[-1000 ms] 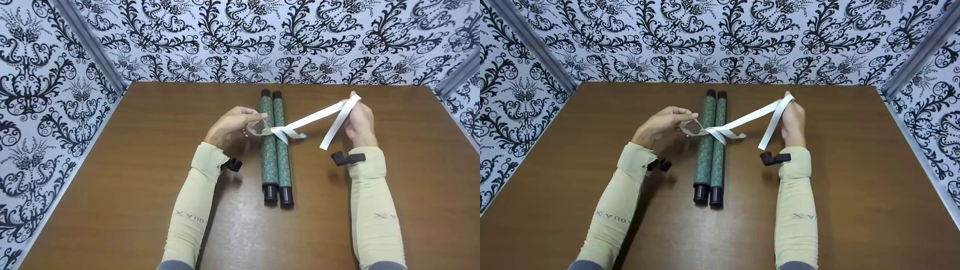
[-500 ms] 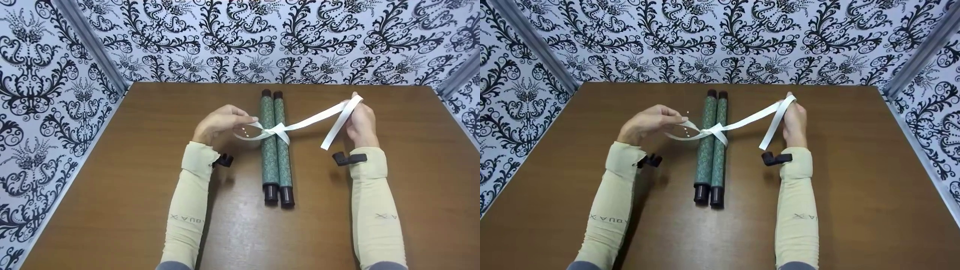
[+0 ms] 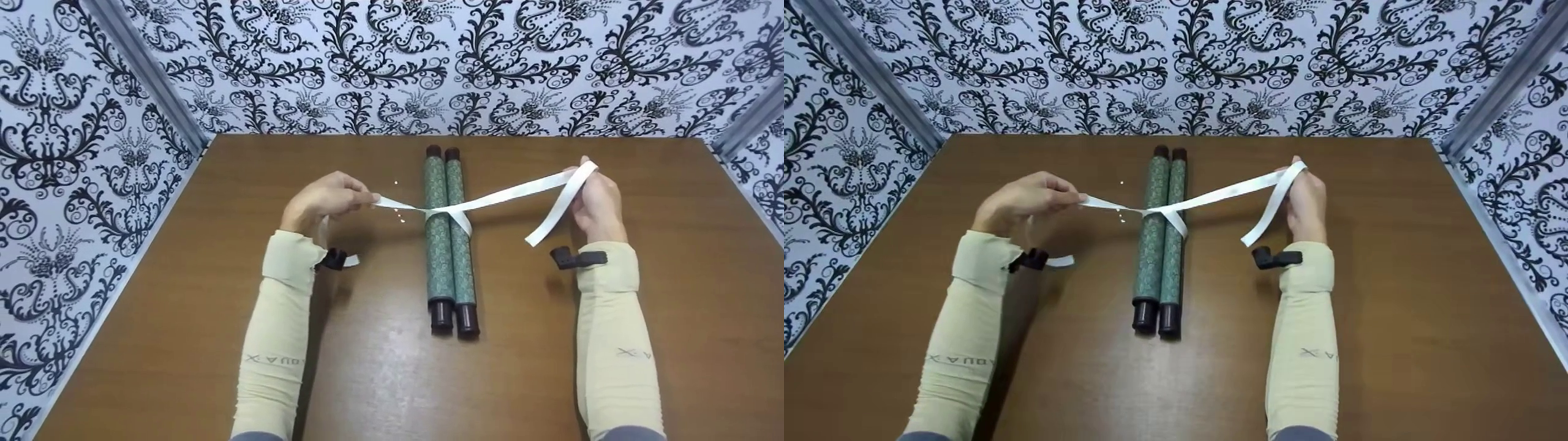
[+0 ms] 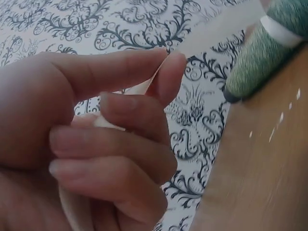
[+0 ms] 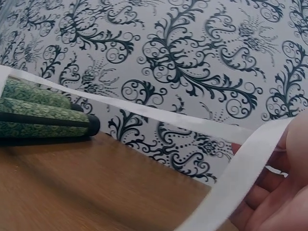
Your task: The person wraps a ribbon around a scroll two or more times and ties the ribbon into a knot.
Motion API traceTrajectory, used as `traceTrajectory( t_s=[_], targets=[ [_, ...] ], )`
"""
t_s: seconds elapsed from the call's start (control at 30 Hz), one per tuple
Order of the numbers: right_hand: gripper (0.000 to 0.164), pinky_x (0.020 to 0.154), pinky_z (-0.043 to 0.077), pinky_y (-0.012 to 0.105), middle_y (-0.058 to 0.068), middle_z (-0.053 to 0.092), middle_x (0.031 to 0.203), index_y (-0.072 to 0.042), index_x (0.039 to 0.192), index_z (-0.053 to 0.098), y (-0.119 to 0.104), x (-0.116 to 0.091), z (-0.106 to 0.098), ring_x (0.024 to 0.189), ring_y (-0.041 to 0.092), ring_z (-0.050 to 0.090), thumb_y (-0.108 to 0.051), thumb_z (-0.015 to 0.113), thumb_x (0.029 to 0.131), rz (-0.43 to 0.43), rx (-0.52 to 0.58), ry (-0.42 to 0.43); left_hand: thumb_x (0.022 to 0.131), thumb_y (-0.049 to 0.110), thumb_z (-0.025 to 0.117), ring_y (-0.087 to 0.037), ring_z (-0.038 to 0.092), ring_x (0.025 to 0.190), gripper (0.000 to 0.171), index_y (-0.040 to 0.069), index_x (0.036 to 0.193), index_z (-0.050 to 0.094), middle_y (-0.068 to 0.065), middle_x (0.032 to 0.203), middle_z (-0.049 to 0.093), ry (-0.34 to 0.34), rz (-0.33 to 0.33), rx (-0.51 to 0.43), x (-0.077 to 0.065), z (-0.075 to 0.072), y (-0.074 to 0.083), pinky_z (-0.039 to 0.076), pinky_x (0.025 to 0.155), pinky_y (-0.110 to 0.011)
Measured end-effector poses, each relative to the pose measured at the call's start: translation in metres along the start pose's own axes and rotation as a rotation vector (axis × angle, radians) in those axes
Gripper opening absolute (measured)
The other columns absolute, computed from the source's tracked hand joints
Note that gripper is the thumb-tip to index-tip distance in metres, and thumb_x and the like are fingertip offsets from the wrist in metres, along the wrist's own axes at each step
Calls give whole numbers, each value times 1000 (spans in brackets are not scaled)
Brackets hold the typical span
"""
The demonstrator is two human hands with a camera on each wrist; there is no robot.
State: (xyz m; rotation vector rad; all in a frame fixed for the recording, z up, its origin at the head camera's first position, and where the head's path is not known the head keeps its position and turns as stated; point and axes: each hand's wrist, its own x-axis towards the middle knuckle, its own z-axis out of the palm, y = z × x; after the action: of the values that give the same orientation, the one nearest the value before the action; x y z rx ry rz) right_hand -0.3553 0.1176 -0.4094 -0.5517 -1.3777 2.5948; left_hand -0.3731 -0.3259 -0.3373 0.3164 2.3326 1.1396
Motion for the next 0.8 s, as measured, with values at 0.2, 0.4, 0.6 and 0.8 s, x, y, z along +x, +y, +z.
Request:
traceTrajectory(
  t_s=[0.2, 0.4, 0.6, 0.8],
  targets=[
    [43, 51, 41, 27, 6, 64, 64, 0, 77, 71, -5, -2, -10, 53, 15, 54, -30, 54, 102, 61, -36, -52, 96, 31, 63, -9, 37, 50, 24, 13, 83, 73, 7, 59, 46, 25, -28, 58, -8, -6, -11, 29, 48, -24],
    [37, 50, 41, 26, 3, 61, 65, -5, 78, 72, -11, -3, -24, 51, 15, 49, -30, 57, 100, 103, -165, -72, 98, 30, 61, -10, 36, 53, 26, 10, 89, 73, 5, 64, 48, 4, -27, 61, -10, -6, -23, 27, 49, -24],
    [26, 50, 45, 24, 1, 60, 67, -7, 78, 69, -20, -6, -37, 53, 12, 50, -25, 66, 96, 157, -356, -72, 97, 29, 62, -12, 46, 61, 30, 0, 96, 72, 1, 68, 56, 6, -36, 148, -7, -5, -28, 35, 56, -26],
    [14, 54, 46, 18, -8, 62, 69, -14, 102, 71, -30, -15, -44, 56, 5, 52, -8, 61, 94, 144, -783, -101, 95, 27, 62, -22, 59, 85, 28, 2, 100, 73, -5, 86, 67, 45, -90, 367, 0, 6, -27, 46, 77, -36]
  ],
)
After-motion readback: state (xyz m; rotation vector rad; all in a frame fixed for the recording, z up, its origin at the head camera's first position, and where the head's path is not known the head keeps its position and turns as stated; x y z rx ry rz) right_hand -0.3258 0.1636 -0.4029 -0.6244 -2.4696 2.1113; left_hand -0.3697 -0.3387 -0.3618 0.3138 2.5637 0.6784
